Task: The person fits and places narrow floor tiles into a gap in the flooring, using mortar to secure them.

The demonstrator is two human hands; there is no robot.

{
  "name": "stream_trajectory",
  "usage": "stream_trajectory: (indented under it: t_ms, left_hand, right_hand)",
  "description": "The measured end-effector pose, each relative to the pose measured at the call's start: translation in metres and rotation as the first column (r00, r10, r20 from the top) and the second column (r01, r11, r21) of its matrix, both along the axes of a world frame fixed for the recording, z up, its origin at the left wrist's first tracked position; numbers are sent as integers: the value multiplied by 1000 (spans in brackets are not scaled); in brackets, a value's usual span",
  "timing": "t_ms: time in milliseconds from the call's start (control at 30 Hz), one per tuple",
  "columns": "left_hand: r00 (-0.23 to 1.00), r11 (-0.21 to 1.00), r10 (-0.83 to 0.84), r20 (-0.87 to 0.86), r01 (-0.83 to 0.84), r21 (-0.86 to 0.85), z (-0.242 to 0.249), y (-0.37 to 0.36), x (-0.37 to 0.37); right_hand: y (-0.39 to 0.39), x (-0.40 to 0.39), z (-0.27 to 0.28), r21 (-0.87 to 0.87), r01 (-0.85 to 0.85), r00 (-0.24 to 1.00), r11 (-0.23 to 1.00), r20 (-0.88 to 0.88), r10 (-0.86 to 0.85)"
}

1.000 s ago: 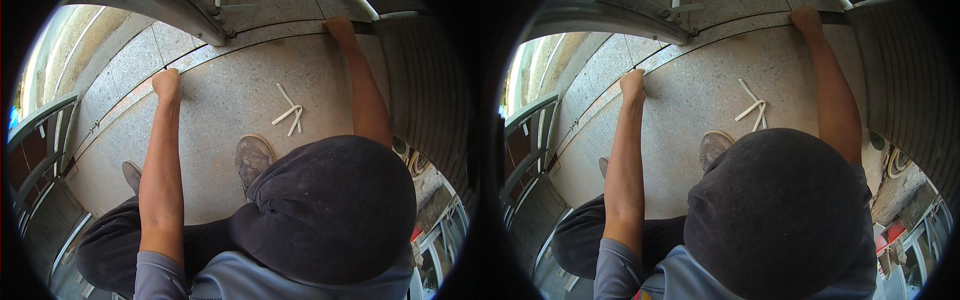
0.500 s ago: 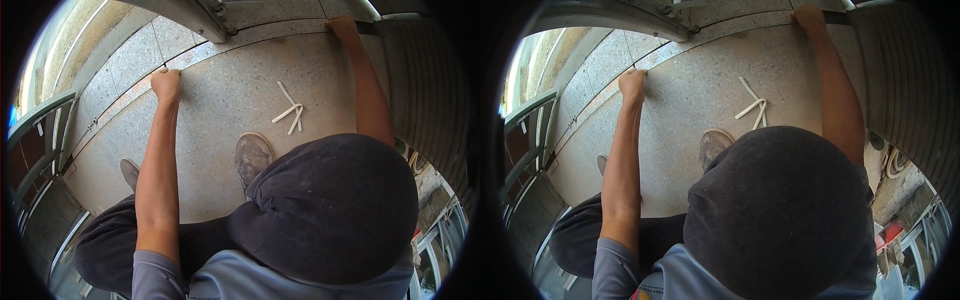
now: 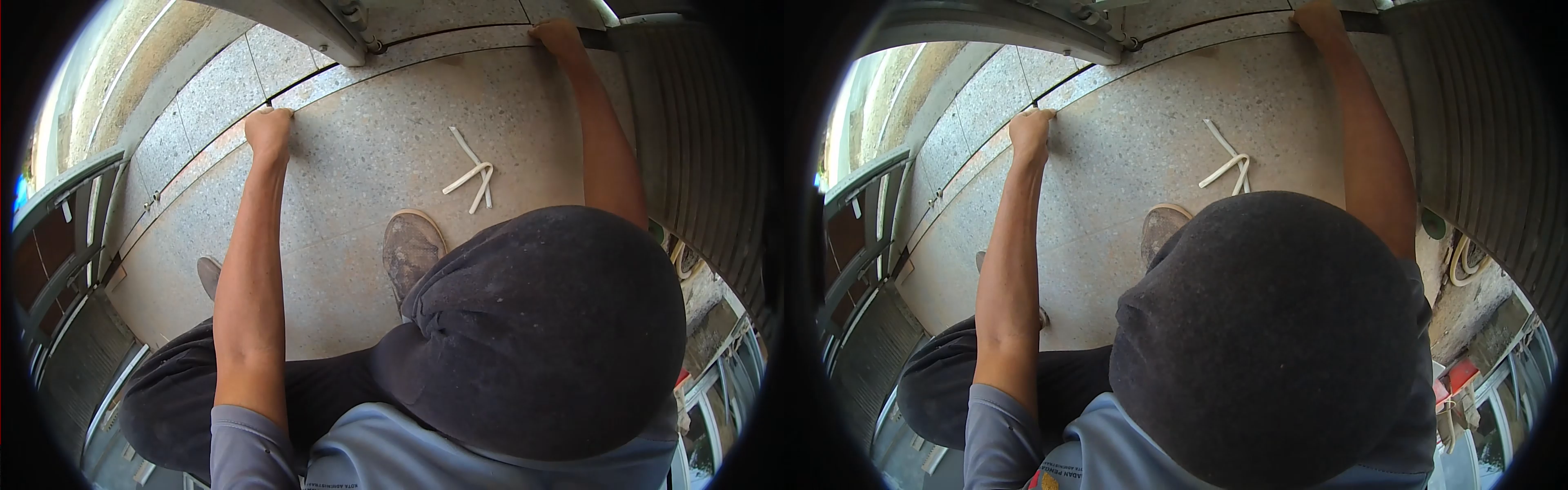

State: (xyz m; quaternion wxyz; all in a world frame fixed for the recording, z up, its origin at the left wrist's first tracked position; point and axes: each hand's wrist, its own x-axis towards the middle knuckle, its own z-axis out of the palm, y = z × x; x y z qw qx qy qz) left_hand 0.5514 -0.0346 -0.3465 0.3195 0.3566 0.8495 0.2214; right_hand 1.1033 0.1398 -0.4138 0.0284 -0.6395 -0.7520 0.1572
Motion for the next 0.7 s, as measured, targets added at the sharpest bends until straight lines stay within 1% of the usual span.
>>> stream_trajectory:
  t_ms: [33, 100, 133, 200, 233, 267, 300, 367, 400, 500, 533, 667, 700]
  left_hand:
    - [1000, 1000, 4, -9, -4, 5, -6, 0, -2]
    - [981, 996, -94, -168, 93, -14, -15, 1, -9]
    - [959, 990, -140, -247, 137, -29, -20, -1, -14]
    - [914, 978, -191, -359, 210, 15, -18, -8, -16]
    - [881, 969, -209, -423, 245, 31, -13, -11, -21]
    - [838, 945, -302, -454, 327, -27, -6, -16, -26]
    - [829, 942, -297, -474, 336, -3, -2, -18, -29]
    - [815, 936, -277, -509, 348, 47, -1, -25, -36]
    - [824, 930, -299, -481, 365, 48, -1, -26, -41]
    - [744, 917, -335, -578, 399, -17, 4, -25, -39]
    - [741, 917, -344, -576, 396, -38, 5, -21, -37]
    - [645, 882, -440, -625, 442, -164, 24, -7, -28]
    - [630, 874, -451, -632, 455, -171, 27, -4, -27]
  right_hand:
    - [-1, 3, -4, 17, -24, 999, 1000, -24, 25]
    - [-3, 8, -12, 36, -28, 999, 999, -33, 29]
    - [2, 11, -22, 45, 12, 1000, 999, -7, -12]
    - [8, 31, -34, 107, -87, 996, 990, 42, 83]
    - [11, 24, -40, 140, -139, 990, 980, 57, 132]
    - [7, 9, -30, 93, -114, 989, 989, 107, 104]
    - [-4, -5, -4, 47, -88, 984, 995, 161, 79]
    - [-10, -21, 16, -16, -62, 979, 998, 196, 64]
    - [-10, -19, 18, -35, -59, 982, 998, 176, 64]
    - [-13, -18, 21, -59, -8, 994, 998, 112, 14]
    - [-14, -21, 24, -68, 19, 995, 997, 95, -12]
    - [-18, -27, 35, -116, 145, 989, 983, 25, -143]
    - [-19, -28, 37, -130, 178, 984, 976, -10, -180]
